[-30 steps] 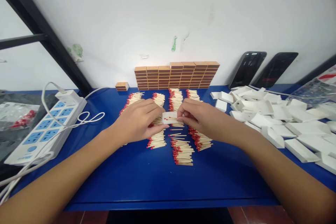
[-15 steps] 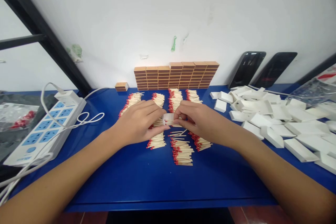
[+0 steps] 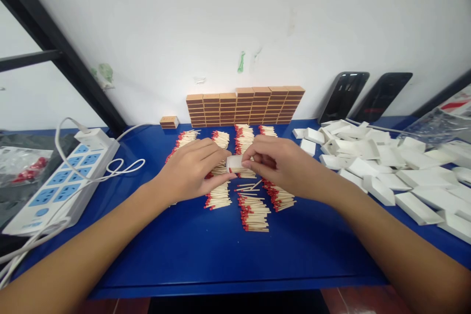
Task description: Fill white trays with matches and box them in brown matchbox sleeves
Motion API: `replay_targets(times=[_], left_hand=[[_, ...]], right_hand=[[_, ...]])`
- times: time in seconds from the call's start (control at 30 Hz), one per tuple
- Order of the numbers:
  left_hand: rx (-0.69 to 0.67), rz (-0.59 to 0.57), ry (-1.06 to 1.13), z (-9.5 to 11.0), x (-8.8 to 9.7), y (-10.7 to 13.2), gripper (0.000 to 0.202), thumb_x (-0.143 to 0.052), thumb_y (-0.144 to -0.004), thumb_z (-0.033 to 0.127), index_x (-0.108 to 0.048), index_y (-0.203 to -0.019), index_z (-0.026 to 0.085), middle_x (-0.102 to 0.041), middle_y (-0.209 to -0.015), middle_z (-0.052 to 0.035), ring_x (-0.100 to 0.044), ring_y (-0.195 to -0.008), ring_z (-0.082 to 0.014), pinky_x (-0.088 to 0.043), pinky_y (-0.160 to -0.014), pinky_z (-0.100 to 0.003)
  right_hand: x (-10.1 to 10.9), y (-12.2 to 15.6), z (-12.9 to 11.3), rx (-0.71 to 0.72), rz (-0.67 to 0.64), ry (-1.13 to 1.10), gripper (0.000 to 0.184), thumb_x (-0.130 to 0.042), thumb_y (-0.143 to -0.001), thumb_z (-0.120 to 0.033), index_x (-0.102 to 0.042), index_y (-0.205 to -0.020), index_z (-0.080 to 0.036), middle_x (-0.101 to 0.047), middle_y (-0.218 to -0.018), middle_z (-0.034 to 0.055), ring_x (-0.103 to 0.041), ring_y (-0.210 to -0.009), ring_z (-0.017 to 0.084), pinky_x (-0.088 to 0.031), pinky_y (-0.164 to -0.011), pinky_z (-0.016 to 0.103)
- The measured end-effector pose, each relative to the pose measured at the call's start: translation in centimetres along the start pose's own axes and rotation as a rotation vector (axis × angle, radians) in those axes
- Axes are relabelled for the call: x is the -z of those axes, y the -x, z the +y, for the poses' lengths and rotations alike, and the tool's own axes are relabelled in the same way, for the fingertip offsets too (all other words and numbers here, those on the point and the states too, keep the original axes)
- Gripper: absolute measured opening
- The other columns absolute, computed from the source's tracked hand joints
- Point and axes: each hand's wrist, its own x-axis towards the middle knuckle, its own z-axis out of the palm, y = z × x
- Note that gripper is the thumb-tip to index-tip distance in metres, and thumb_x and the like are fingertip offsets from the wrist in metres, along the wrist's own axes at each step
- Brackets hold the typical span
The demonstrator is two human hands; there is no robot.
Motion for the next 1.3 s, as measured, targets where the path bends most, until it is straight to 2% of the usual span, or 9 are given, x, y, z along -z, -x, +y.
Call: replay_targets(times=[0.1,0.2,0.27,0.33,0.47,0.73,0.97,1.17,1.3], left_hand=[[-0.002,0.014,-0.042,-0.6,0.1,0.1,0.033,-0.066,-0.100,0.041,-0.067,-0.116,0.013,-0.076,-0.098,-0.0111,-0.071,-0.090,-0.0243,-0.060,-0.083,-0.039],[0.007,0.018,-0.092,-1.2,0.2,0.2,0.033,-0.066,-0.100,0.041,-0.067,-0.115,0.012,-0.076,-0.097,-0.0113,-0.072,-0.090,-0.0251,-0.060,-0.083,-0.040],[0.013,0.010,-0.111,-1.3,0.2,0.3,0.033,-0.065,-0.100,0.042,-0.067,-0.114,0.012,-0.076,-0.096,-0.0110,-0.072,-0.091,-0.0251,-0.060,-0.084,-0.040],[0.016,0.000,-0.119,-1.4,0.3,0.2,0.032,-0.064,-0.101,0.042,-0.067,-0.113,0.013,-0.076,-0.096,-0.0108,-0.072,-0.090,-0.0247,-0.060,-0.084,-0.040],[0.011,-0.007,-0.115,-1.2,0.3,0.2,0.033,-0.064,-0.101,0.042,-0.067,-0.113,0.012,-0.076,-0.096,-0.0110,-0.072,-0.091,-0.0248,-0.060,-0.083,-0.040],[-0.003,0.004,-0.113,-1.3,0.2,0.2,0.033,-0.065,-0.100,0.041,-0.067,-0.113,0.011,-0.075,-0.095,-0.0113,-0.071,-0.089,-0.0254,-0.060,-0.080,-0.040],[0.003,0.002,-0.111,-1.5,0.2,0.3,0.033,-0.065,-0.100,0.042,-0.068,-0.113,0.011,-0.075,-0.095,-0.0110,-0.071,-0.090,-0.0252,-0.060,-0.082,-0.041],[0.008,-0.005,-0.128,-1.6,0.3,0.4,0.035,-0.066,-0.100,0.042,-0.068,-0.115,0.010,-0.075,-0.097,-0.0109,-0.071,-0.091,-0.0260,-0.060,-0.085,-0.041],[0.006,0.004,-0.136,-1.7,0.3,0.4,0.035,-0.065,-0.100,0.043,-0.068,-0.112,0.011,-0.075,-0.094,-0.0103,-0.071,-0.089,-0.0255,-0.059,-0.083,-0.040]], right_hand=[[1.1,0.1,0.4,-0.016,-0.005,0.057,0.016,-0.058,-0.101,-0.030,-0.068,-0.091,-0.022,-0.063,-0.076,0.0008,-0.054,-0.069,0.016,-0.039,-0.064,0.030],[1.9,0.2,0.8,-0.054,-0.152,0.111,0.010,-0.064,-0.095,-0.028,-0.071,-0.090,-0.022,-0.066,-0.082,0.0020,-0.058,-0.075,0.017,-0.041,-0.067,0.030],[1.9,0.4,1.0,-0.070,-0.267,0.098,0.006,-0.067,-0.091,-0.023,-0.073,-0.093,-0.023,-0.070,-0.093,0.0034,-0.061,-0.083,0.018,-0.044,-0.072,0.031],[1.7,0.5,1.0,-0.102,-0.352,0.067,0.011,-0.067,-0.088,-0.017,-0.074,-0.095,-0.023,-0.071,-0.100,0.0041,-0.063,-0.086,0.018,-0.047,-0.073,0.031],[1.1,0.7,0.9,-0.149,-0.420,0.062,0.011,-0.064,-0.087,-0.013,-0.071,-0.086,-0.022,-0.070,-0.098,0.0042,-0.063,-0.080,0.018,-0.048,-0.069,0.031],[0.6,0.9,1.0,-0.161,-0.427,0.082,0.009,-0.059,-0.094,-0.019,-0.065,-0.088,-0.022,-0.069,-0.098,0.0042,-0.062,-0.079,0.018,-0.045,-0.068,0.030],[0.9,0.5,0.3,-0.155,-0.244,-0.019,0.022,-0.052,-0.105,-0.038,-0.063,-0.093,-0.023,-0.070,-0.090,0.0032,-0.060,-0.078,0.017,-0.043,-0.067,0.031],[0.9,0.5,-0.1,-0.068,-0.265,-0.091,0.021,-0.054,-0.100,-0.023,-0.071,-0.111,-0.023,-0.071,-0.085,0.0008,-0.059,-0.072,0.015,-0.044,-0.067,0.030],[0.8,0.3,-0.2,-0.140,-0.267,-0.161,0.018,-0.059,-0.098,-0.026,-0.074,-0.108,-0.023,-0.069,-0.076,-0.0016,-0.057,-0.064,0.014,-0.043,-0.059,0.028]])
